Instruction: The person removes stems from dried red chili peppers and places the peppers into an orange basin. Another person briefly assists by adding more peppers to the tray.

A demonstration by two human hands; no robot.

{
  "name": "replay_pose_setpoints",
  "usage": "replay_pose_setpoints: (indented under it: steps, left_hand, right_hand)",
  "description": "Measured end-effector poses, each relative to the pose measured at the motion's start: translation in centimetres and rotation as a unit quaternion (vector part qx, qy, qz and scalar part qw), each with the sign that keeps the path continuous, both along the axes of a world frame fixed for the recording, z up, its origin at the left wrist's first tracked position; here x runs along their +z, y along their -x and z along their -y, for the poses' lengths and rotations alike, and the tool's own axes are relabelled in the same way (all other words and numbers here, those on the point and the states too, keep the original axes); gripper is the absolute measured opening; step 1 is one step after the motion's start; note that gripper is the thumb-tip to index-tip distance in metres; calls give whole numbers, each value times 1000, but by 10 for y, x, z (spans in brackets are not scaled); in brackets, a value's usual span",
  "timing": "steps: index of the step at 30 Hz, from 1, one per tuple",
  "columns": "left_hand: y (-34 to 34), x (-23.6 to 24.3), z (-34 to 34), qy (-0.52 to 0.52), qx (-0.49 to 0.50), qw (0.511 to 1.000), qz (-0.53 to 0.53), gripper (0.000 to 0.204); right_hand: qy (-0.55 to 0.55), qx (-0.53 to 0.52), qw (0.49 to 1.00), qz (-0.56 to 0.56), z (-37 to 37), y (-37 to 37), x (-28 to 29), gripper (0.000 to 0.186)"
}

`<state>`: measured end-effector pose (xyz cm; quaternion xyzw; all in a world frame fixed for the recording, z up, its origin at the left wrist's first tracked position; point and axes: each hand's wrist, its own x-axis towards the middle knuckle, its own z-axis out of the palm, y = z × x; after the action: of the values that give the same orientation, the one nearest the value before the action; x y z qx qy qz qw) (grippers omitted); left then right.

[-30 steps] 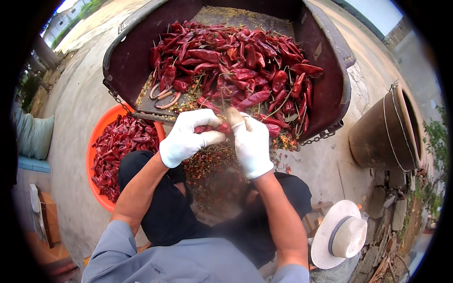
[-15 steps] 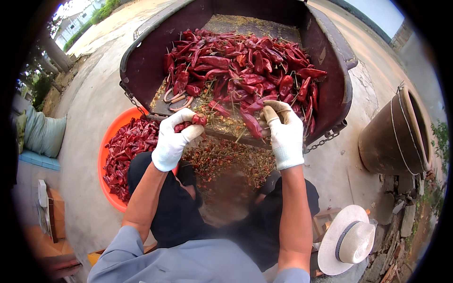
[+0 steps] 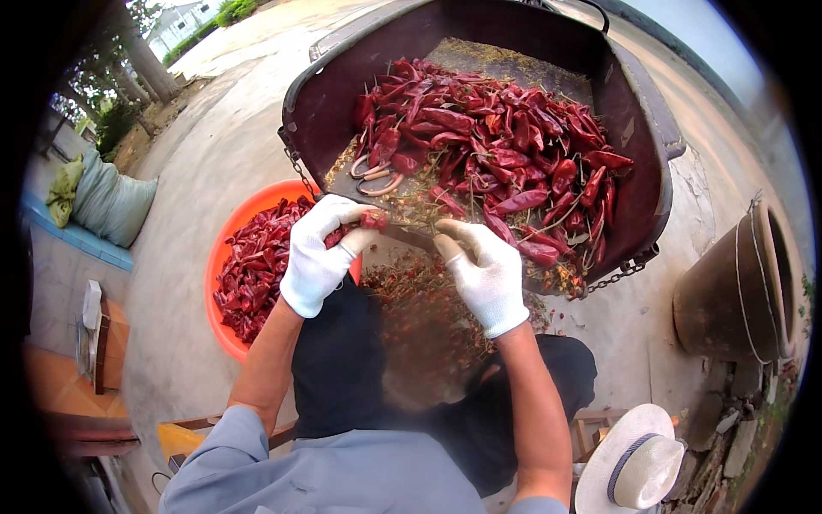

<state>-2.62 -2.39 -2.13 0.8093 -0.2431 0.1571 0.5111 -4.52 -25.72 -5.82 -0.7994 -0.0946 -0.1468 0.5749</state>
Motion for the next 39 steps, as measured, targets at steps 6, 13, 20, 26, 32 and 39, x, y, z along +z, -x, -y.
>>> replay_pose_setpoints:
  steps: [6,13,20,26,32,39]
  left_hand:
    - [-8,-28,-123,-51,248,966,-49,22]
    - [1,-121,-264,-294,414,841,-188,33]
    - [-1,-37,-103,24,240,954,-178,29]
    - [7,-37,28,-112,76,990,-32,23]
    - [-8,-37,51,67,-49,950,-300,22]
    - [-126,-55,-18,-164,176,967,-78,22]
  right_hand:
    - [-32,6,998,-56,5,3,1,19]
    - [-21,50,993,-109,-4,2,-1,19]
    - [-28,103,986,-132,-17,2,-7,25]
    - [-252,176,922,-236,-36,1,-10,56]
    - [-251,30,941,-223,-15,-6,-14,40]
    - [-235,43,939,-248,1,-4,-10,34]
